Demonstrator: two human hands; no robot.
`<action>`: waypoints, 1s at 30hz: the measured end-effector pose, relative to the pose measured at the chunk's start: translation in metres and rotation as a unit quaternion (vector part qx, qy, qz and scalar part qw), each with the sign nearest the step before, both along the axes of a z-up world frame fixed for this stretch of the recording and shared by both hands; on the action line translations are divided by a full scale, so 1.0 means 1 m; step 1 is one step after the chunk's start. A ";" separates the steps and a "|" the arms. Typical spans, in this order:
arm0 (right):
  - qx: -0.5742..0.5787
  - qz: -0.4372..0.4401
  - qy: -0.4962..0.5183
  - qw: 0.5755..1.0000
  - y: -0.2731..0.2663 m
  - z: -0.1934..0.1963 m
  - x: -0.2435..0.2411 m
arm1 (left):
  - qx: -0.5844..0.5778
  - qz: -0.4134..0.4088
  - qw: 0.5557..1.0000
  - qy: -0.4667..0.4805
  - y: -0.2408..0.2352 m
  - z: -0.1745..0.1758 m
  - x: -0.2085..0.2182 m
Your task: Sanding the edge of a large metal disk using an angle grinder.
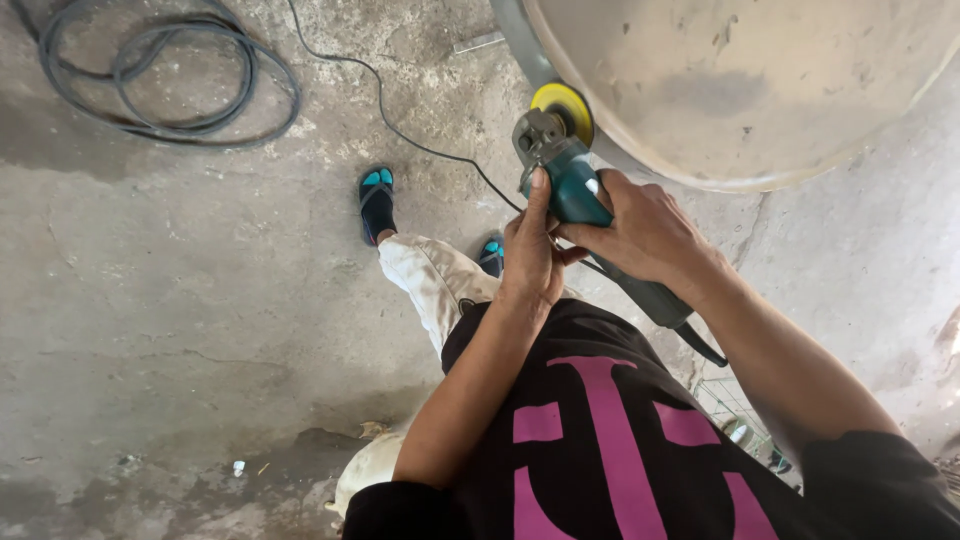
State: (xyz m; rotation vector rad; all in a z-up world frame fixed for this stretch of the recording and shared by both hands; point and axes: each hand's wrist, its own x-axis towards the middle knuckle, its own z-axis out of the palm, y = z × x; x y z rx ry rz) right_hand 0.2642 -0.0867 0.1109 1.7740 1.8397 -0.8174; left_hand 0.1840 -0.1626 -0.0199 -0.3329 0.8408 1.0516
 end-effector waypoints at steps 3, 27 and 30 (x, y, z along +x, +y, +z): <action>-0.042 -0.039 -0.014 0.998 -0.015 0.006 0.014 | 0.023 -0.010 1.000 -0.002 -0.015 0.017 0.012; 0.024 -0.074 0.127 0.989 -0.001 -0.012 -0.003 | 0.011 -0.043 0.996 0.071 0.017 0.015 -0.028; 0.013 -0.072 0.084 0.994 0.007 -0.005 -0.014 | 0.015 -0.038 0.997 0.069 0.021 0.010 -0.031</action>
